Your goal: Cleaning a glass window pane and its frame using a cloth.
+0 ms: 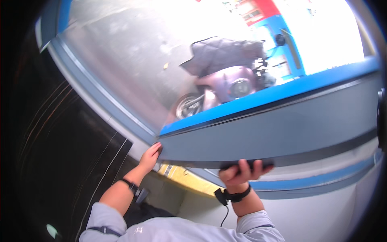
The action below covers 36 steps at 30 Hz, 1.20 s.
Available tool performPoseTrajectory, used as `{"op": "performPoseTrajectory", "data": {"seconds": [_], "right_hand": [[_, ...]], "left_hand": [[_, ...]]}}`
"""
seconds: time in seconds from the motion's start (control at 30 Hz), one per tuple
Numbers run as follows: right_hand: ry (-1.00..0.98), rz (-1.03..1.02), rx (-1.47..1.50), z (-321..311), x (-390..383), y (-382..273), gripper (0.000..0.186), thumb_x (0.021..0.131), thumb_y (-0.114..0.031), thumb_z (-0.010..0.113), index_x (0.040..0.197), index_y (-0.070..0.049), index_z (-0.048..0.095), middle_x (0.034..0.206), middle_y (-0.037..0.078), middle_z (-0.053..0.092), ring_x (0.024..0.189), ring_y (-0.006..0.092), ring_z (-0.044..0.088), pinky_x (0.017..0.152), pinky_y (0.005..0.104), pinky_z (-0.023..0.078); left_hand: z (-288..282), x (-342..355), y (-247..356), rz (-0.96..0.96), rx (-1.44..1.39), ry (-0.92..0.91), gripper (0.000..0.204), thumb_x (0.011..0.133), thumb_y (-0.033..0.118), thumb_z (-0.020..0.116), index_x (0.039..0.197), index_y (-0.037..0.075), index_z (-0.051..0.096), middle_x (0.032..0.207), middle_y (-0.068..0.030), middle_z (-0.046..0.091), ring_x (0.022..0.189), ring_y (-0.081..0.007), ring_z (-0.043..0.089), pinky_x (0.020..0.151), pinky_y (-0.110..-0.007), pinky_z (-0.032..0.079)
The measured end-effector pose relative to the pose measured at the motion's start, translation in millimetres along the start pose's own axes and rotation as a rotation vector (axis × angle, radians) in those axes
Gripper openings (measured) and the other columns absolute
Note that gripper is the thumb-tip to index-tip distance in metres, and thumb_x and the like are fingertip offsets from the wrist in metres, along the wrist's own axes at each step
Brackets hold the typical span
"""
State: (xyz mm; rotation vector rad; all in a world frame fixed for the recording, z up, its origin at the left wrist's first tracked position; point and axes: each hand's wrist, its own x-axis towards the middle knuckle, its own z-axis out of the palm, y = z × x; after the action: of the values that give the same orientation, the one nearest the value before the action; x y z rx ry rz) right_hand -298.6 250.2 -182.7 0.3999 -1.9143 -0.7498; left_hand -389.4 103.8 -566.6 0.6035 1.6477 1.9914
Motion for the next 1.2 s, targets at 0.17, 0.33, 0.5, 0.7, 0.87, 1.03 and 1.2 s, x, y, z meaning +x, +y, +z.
{"op": "performPoseTrajectory", "data": {"seconds": [0.17, 0.33, 0.5, 0.7, 0.87, 1.03, 1.2], "right_hand": [[0.100, 0.109, 0.094, 4.4, 10.0, -16.0, 0.033, 0.088, -0.016, 0.047, 0.116, -0.007, 0.061, 0.135, 0.016, 0.056, 0.139, 0.0307, 0.044, 0.124, 0.0647, 0.016], [0.147, 0.283, 0.159, 11.5, -26.9, -15.8, 0.030, 0.085, -0.019, 0.062, 0.115, -0.013, 0.068, 0.136, 0.011, 0.058, 0.144, 0.0395, 0.034, 0.119, 0.0556, 0.027], [0.237, 0.318, 0.263, 22.5, -6.7, -29.8, 0.036, 0.079, -0.015, 0.063, 0.114, -0.011, 0.069, 0.136, 0.011, 0.058, 0.142, 0.0379, 0.039, 0.116, 0.0562, 0.032], [0.207, 0.334, 0.211, 24.5, -13.9, -28.7, 0.034, 0.079, -0.017, 0.063, 0.111, -0.012, 0.071, 0.137, 0.011, 0.057, 0.142, 0.0377, 0.038, 0.118, 0.0546, 0.029], [0.175, 0.338, 0.174, 25.2, -20.0, -26.3, 0.031, 0.080, -0.019, 0.062, 0.108, -0.015, 0.073, 0.139, 0.010, 0.056, 0.143, 0.0388, 0.035, 0.120, 0.0534, 0.025], [0.168, 0.299, 0.122, 21.4, -25.0, -24.9, 0.031, 0.082, -0.023, 0.062, 0.110, -0.016, 0.074, 0.141, 0.011, 0.054, 0.144, 0.0393, 0.034, 0.121, 0.0527, 0.024], [0.106, 0.349, 0.102, 17.6, -32.0, -25.2, 0.032, 0.081, -0.022, 0.062, 0.111, -0.017, 0.074, 0.140, 0.010, 0.055, 0.144, 0.0386, 0.035, 0.119, 0.0541, 0.026]], "left_hand": [[6.0, 10.4, 250.7, 0.287, -0.061, -0.280, 0.048, 0.099, 0.000, 0.052, 0.147, 0.002, 0.054, 0.161, -0.0165, 0.042, 0.148, -0.0283, 0.042, 0.120, -0.034, 0.034], [49.7, 33.0, 486.8, 0.769, 0.123, -0.433, 0.052, 0.102, -0.001, 0.047, 0.154, -0.001, 0.043, 0.166, -0.0202, 0.032, 0.148, -0.0356, 0.041, 0.118, -0.036, 0.035], [89.7, 87.2, 647.5, 1.187, -0.002, -0.434, 0.044, 0.105, 0.001, 0.047, 0.149, -0.003, 0.048, 0.164, -0.0189, 0.037, 0.148, -0.0325, 0.041, 0.115, -0.033, 0.039], [95.4, 117.7, 591.1, 0.974, -0.172, -0.535, 0.049, 0.104, -0.005, 0.044, 0.152, 0.002, 0.048, 0.166, -0.0100, 0.035, 0.148, -0.0234, 0.042, 0.115, -0.032, 0.039], [65.8, 92.2, 491.7, 0.895, -0.047, -0.448, 0.057, 0.098, -0.008, 0.049, 0.153, 0.005, 0.049, 0.165, -0.0121, 0.037, 0.150, -0.0268, 0.040, 0.118, -0.032, 0.034], [47.8, 59.6, 430.0, 0.744, -0.008, -0.424, 0.055, 0.098, -0.009, 0.046, 0.152, 0.001, 0.048, 0.166, -0.0122, 0.036, 0.149, -0.0274, 0.042, 0.117, -0.032, 0.036], [73.1, 76.5, 544.9, 1.178, -0.012, -0.480, 0.057, 0.098, -0.009, 0.049, 0.154, 0.001, 0.044, 0.166, -0.0150, 0.035, 0.148, -0.0332, 0.042, 0.116, -0.035, 0.037]]}}
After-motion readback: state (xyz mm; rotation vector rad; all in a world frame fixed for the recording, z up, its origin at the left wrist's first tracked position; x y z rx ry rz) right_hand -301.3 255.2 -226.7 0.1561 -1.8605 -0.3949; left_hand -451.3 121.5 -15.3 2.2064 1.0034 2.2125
